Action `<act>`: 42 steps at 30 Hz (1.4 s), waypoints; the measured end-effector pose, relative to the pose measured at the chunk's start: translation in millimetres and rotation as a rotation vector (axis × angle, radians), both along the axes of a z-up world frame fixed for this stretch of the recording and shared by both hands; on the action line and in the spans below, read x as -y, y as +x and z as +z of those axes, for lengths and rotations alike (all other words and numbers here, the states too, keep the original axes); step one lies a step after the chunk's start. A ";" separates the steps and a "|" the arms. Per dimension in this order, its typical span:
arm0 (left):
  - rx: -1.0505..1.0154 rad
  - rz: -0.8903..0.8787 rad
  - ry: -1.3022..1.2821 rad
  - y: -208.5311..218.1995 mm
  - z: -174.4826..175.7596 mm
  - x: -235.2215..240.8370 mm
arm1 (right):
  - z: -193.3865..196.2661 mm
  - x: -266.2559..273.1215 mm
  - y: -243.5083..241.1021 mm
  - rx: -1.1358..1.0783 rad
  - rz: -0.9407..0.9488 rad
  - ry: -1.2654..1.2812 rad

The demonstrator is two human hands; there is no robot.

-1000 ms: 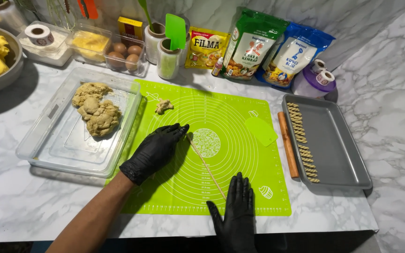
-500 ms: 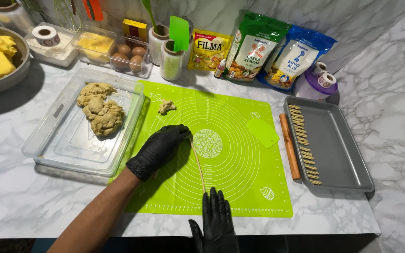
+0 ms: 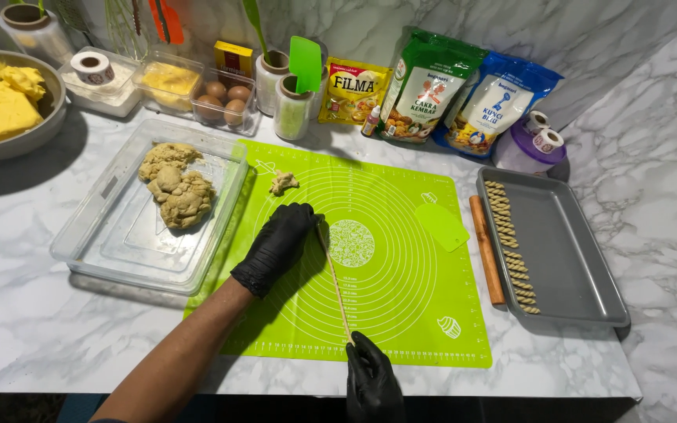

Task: The person shapes small pieces of dough into thin strips on a green silicone mat, twists them together, and places the finished items onto a metal baking tray. The person repeats this process with multiple pieces of dough throughout the video.

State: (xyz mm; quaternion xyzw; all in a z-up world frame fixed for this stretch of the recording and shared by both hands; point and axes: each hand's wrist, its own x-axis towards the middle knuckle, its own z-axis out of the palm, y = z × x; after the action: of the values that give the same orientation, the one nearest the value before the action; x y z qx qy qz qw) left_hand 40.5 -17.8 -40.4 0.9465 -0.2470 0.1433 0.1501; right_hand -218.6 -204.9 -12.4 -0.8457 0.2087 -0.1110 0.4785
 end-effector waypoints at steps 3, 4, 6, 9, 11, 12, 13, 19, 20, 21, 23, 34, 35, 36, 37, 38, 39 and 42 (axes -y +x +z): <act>0.018 0.034 -0.027 0.2 -5.0 0.3 | 12.6 2.9 1.5 0.214 0.091 -0.137; 0.018 0.036 -0.027 1.3 -9.1 -0.5 | 16.6 5.0 1.4 0.214 0.093 -0.136; 0.018 0.049 -0.060 4.8 -16.9 -1.2 | 24.3 9.5 1.9 0.425 0.179 -0.276; 0.097 -0.064 -0.176 -24.4 38.7 -4.3 | 39.7 16.8 5.6 0.641 0.256 -0.416; 0.102 -0.101 -0.295 -25.7 37.7 -6.3 | 55.6 23.1 14.6 0.665 0.257 -0.431; 0.102 -0.143 -0.416 -26.3 37.2 -6.2 | 63.8 26.5 18.3 0.684 0.255 -0.448; 0.104 -0.147 -0.414 -33.0 49.6 -4.0 | 69.3 30.9 22.2 0.686 0.251 -0.448; -0.013 -0.277 -0.566 -75.6 126.1 19.5 | 120.4 45.5 50.0 0.598 0.298 -0.216; -0.063 -0.331 -0.555 -82.4 137.1 24.3 | 127.8 46.6 55.1 0.607 0.330 -0.217; -0.114 -0.386 -0.544 -89.5 147.9 29.0 | 135.3 47.6 60.1 0.616 0.362 -0.218; -0.096 -0.416 -0.489 -96.1 155.8 36.8 | 143.5 48.5 66.7 0.653 0.387 -0.230; -0.137 -0.472 -0.465 -105.6 165.2 52.5 | 152.8 52.6 79.6 0.703 0.457 -0.246; -0.114 -0.472 -0.461 -104.8 164.0 53.8 | 151.9 53.0 80.2 0.714 0.459 -0.237; -0.092 -0.473 -0.456 -104.2 162.5 54.7 | 150.9 53.1 80.5 0.725 0.461 -0.228; -0.093 -0.475 -0.454 -106.0 166.9 54.9 | 147.6 54.6 80.8 0.726 0.459 -0.226; -0.110 -0.484 -0.453 -107.3 171.6 55.5 | 144.7 56.6 81.5 0.722 0.453 -0.230; -0.127 -0.494 -0.451 -108.7 176.3 55.9 | 141.9 58.4 82.2 0.719 0.446 -0.233; -0.126 -0.447 -0.525 -111.1 179.1 58.8 | 140.4 57.7 84.3 0.692 0.430 -0.162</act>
State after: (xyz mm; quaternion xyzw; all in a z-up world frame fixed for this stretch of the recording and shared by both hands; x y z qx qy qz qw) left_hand -70.6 -76.6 138.7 0.8052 -0.3930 0.1069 0.4310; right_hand -134.4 -262.6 128.0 -0.8176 -0.1552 -0.3025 0.4648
